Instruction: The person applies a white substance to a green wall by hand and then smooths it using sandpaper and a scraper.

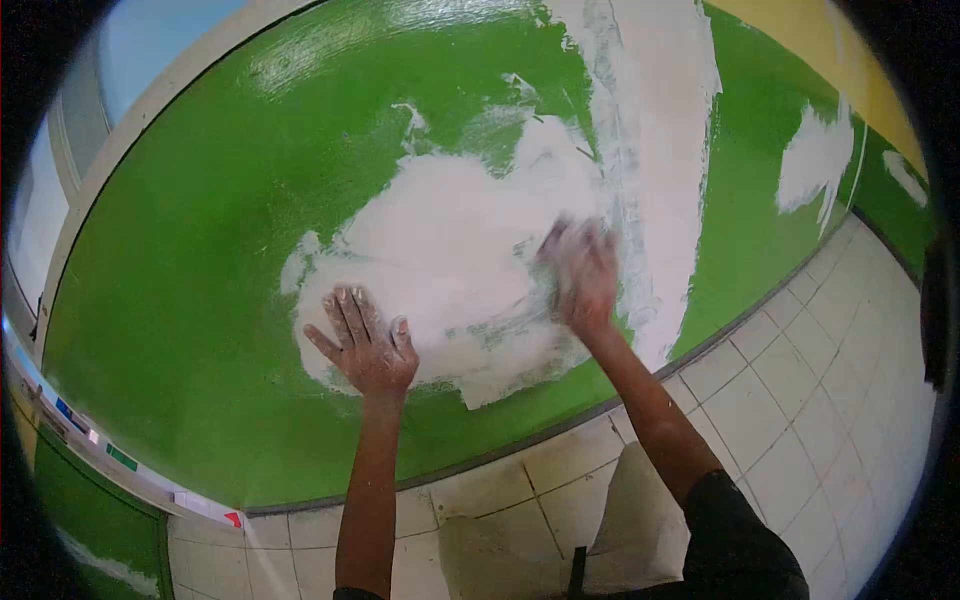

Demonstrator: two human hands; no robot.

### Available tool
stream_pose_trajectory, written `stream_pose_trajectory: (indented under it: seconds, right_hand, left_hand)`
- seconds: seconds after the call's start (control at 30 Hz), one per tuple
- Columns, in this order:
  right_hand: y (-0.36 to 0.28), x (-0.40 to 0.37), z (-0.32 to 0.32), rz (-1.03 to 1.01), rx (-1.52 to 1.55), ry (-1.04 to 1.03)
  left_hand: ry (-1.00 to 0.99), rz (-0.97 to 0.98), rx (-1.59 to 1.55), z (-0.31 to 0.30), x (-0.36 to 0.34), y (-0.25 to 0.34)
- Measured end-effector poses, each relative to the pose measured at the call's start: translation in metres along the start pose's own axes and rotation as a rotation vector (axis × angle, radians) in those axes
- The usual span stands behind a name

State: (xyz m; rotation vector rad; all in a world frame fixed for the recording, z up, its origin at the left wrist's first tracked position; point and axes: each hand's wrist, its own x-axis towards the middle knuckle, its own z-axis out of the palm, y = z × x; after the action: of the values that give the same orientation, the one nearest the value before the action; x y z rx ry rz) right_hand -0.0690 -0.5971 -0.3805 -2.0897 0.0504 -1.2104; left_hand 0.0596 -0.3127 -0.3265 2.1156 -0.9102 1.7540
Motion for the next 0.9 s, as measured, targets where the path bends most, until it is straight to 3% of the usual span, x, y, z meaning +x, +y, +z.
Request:
stream_pose_trajectory:
  seconds: [0.07,0.13,0.2,0.23,0.3,0.37,0.5,0.57,0.6,0.67,0.73,0.77,0.83,0.87,0.9]
  right_hand:
    - [-0.076,0.049,-0.024,-0.306,-0.523,0.782]
    - [-0.069,0.048,0.012,-0.459,-0.077,0.767]
    - [-0.035,0.003,0.052,0.117,0.04,0.1]
    - [-0.049,-0.028,0.039,-0.539,-0.528,0.193]
    - [-0.048,-0.09,0.017,-0.485,-0.562,-0.231]
    - [-0.028,-0.148,0.003,-0.432,-0.58,-0.333]
    - [-0.008,-0.247,-0.018,0.171,-0.211,0.166]
    - [0.006,-0.286,-0.02,0.407,-0.088,0.308]
    - [0.009,-0.303,-0.022,0.404,-0.083,0.292]
    - [0.015,-0.337,-0.024,0.748,0.786,0.374]
    - [0.037,-0.382,-0.007,0.843,0.824,0.398]
    - [0.039,-0.389,-0.008,0.937,0.853,0.443]
    - [0.036,-0.398,-0.019,1.024,0.989,0.369]
    - [0.025,-0.4,-0.025,1.11,1.126,0.312]
    - [0.004,-0.386,-0.035,1.105,1.076,0.291]
  left_hand:
    - [0.014,-0.001,-0.004,0.0,0.002,0.002]
    - [0.023,0.006,-0.01,-0.001,0.002,0.003]
    - [0.036,-0.018,-0.025,-0.001,0.002,0.003]
    - [0.041,-0.016,-0.022,0.0,0.002,0.003]
    - [-0.009,-0.002,0.001,-0.004,0.0,0.003]
    - [-0.012,-0.039,-0.03,-0.012,0.006,0.011]
    - [-0.01,-0.145,-0.146,-0.021,0.046,0.046]
    - [0.03,-0.166,-0.216,-0.022,0.071,0.079]
    - [0.033,-0.154,-0.206,-0.021,0.079,0.1]
    - [-0.151,0.107,-0.221,-0.013,0.068,0.137]
    - [-0.427,0.491,-0.473,-0.012,0.049,0.161]
    - [-0.431,0.476,-0.463,-0.007,0.033,0.161]
    - [-0.446,0.896,-0.307,-0.001,0.005,0.16]
    - [-0.454,0.887,-0.297,0.001,0.003,0.154]
    - [-0.544,0.732,-0.455,0.002,0.004,0.14]
